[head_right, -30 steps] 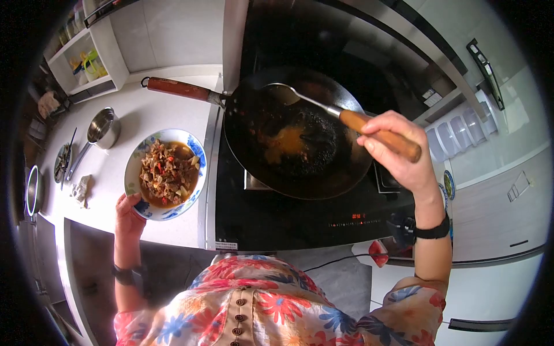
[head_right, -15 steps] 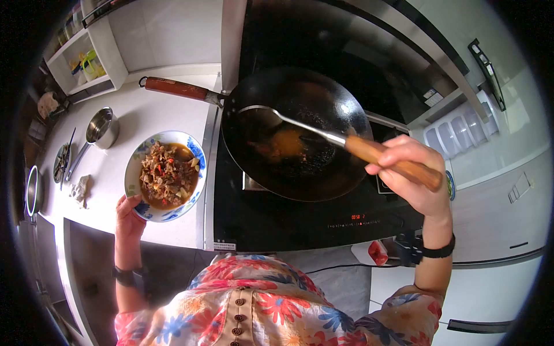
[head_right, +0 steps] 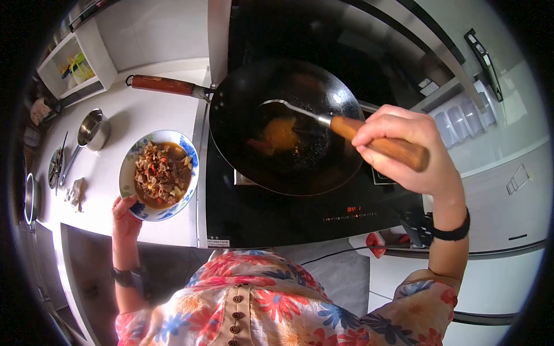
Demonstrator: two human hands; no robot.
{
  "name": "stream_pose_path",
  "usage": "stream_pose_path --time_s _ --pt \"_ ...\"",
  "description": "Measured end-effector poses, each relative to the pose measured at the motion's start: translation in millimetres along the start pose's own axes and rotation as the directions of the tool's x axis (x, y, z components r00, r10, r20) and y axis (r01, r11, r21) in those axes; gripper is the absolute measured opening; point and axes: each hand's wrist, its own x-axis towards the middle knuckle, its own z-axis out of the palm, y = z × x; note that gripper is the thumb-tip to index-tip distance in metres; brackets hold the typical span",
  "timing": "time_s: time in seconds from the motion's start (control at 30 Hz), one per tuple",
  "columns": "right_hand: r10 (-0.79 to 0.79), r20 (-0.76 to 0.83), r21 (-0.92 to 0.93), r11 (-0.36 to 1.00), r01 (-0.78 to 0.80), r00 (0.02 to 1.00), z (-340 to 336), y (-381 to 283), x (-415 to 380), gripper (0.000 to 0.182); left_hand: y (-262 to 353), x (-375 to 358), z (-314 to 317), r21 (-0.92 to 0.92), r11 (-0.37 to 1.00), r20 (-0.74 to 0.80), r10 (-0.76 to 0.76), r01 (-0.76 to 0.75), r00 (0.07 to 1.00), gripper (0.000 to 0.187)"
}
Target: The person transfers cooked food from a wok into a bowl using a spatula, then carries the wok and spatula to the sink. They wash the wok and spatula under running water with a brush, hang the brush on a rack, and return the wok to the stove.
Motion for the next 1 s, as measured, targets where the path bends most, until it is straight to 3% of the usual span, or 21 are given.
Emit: stream_pose_path --time_s 0.07,0.1,0.13,0.23,0.3,0.33,0.4,0.5,0.6,0.77,0.83,0.93,1.0 --pt "0.089 0.048 0.077 0.993 -0.092 0.995 -8 -11 -2 0.016 -3 0 -2 -0.002 1.0 0.007 -0.001 0.001 1.0 0.026" --pt "0.103 0.011 0.206 0.973 -0.103 0.995 -14 -8 -4 0.017 -4 0 -3 0.0 1.0 0.015 0.002 -0.002 1.0 0.026" --pt "0.221 -0.03 0.294 0.934 -0.203 0.975 -21 1 -10 0.018 -5 0 -2 -0.002 1.0 0.013 0.0 0.0 1.0 0.026" --pt "0.273 -0.088 0.243 0.939 -0.245 0.958 -54 38 -14 0.021 -6 -2 1 -0.011 1.0 -0.019 0.004 -0.004 1.0 0.026" --pt "0.523 -0.177 0.484 0.784 -0.389 0.834 -73 73 -25 0.024 -7 -4 2 -0.009 1.0 -0.012 0.009 -0.009 1.0 0.027" --pt "0.522 -0.169 0.483 0.783 -0.391 0.836 -82 89 -34 0.024 -7 -6 3 -0.012 1.0 -0.02 0.007 -0.008 1.0 0.027" --pt "0.66 -0.185 0.616 0.655 -0.437 0.728 -97 121 -53 0.025 -10 -9 5 -0.005 1.0 -0.026 0.009 -0.009 1.0 0.027" --pt "0.736 -0.137 0.703 0.543 -0.458 0.663 -106 162 -73 0.024 -16 -12 3 -0.004 1.0 -0.059 0.013 -0.013 0.998 0.029" --pt "0.763 -0.083 0.784 0.447 -0.431 0.641 -89 199 -74 0.022 -21 -17 11 0.008 1.0 -0.074 0.028 -0.027 0.997 0.031" --pt "0.664 0.11 0.874 0.29 -0.39 0.74 -32 267 -48 0.022 -34 -29 18 -0.003 1.0 -0.119 0.026 -0.026 0.993 0.032" --pt "0.61 0.191 0.916 0.172 -0.364 0.769 -8 275 -32 0.021 -38 -31 24 -0.01 1.0 -0.126 0.026 -0.027 0.992 0.032" --pt "0.523 0.2 0.944 0.122 -0.305 0.829 13 273 -14 0.021 -43 -33 31 -0.005 0.999 -0.135 0.047 -0.048 0.99 0.031" --pt "0.553 0.198 0.95 0.095 -0.298 0.81 23 264 -6 0.02 -45 -34 36 -0.01 1.0 -0.148 0.011 -0.012 0.989 0.029"
